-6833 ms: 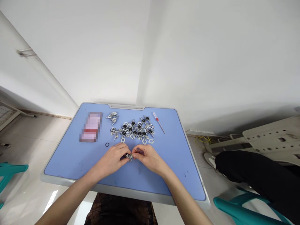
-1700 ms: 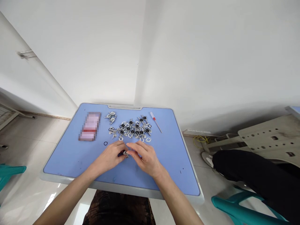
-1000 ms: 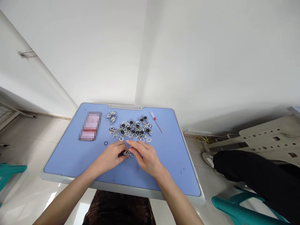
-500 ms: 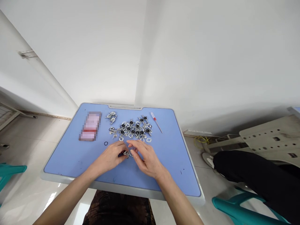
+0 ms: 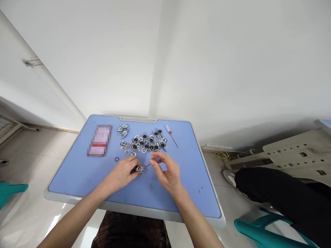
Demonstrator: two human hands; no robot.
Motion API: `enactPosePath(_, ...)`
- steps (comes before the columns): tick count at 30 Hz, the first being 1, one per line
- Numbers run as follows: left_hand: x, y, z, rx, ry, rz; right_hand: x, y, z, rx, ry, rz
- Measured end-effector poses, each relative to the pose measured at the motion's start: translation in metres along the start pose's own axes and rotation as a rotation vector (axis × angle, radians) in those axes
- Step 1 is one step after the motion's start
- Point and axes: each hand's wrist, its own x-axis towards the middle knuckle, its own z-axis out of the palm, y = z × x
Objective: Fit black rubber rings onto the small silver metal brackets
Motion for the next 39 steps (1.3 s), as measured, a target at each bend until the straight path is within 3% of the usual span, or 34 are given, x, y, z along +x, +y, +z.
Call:
enactPosePath(4,0.0,0.003,-0.001,0.107,0.029,-0.053,0.003,0.004,-0.002,-0.045,0.123,0.118)
enactPosePath(11,-0.001,0.005,-0.004,0.135,0.046,-0.11,0.007,0.005,-0.003,-0.047,0.113,0.216)
enactPosePath(15,-0.005,0.007,-0.01,0.077,-0.025,-0.107,0.011,0.006,-0.007,-0.026,-0.064,0.324)
enactPosePath(19,-0.008,0.006,-0.014,-0.008,-0.116,-0.016,0.012,0.011,-0.005,0.058,-0.245,0.431)
enactPosePath(22,-0.008,0.005,-0.017,-0.058,-0.137,-0.003,0.011,0.017,-0.002,0.124,-0.244,0.47)
enactPosePath(26,-0.005,0.002,-0.021,-0.109,0.039,-0.068,0.01,0.023,0.002,0.166,-0.185,0.488)
enactPosePath(28,-0.003,0.001,-0.02,-0.115,0.074,-0.039,0.01,0.025,0.005,0.213,-0.198,0.501)
enactPosePath(39,0.0,-0.005,-0.01,-0.039,0.039,0.037,0.014,0.019,0.023,0.383,-0.275,0.504)
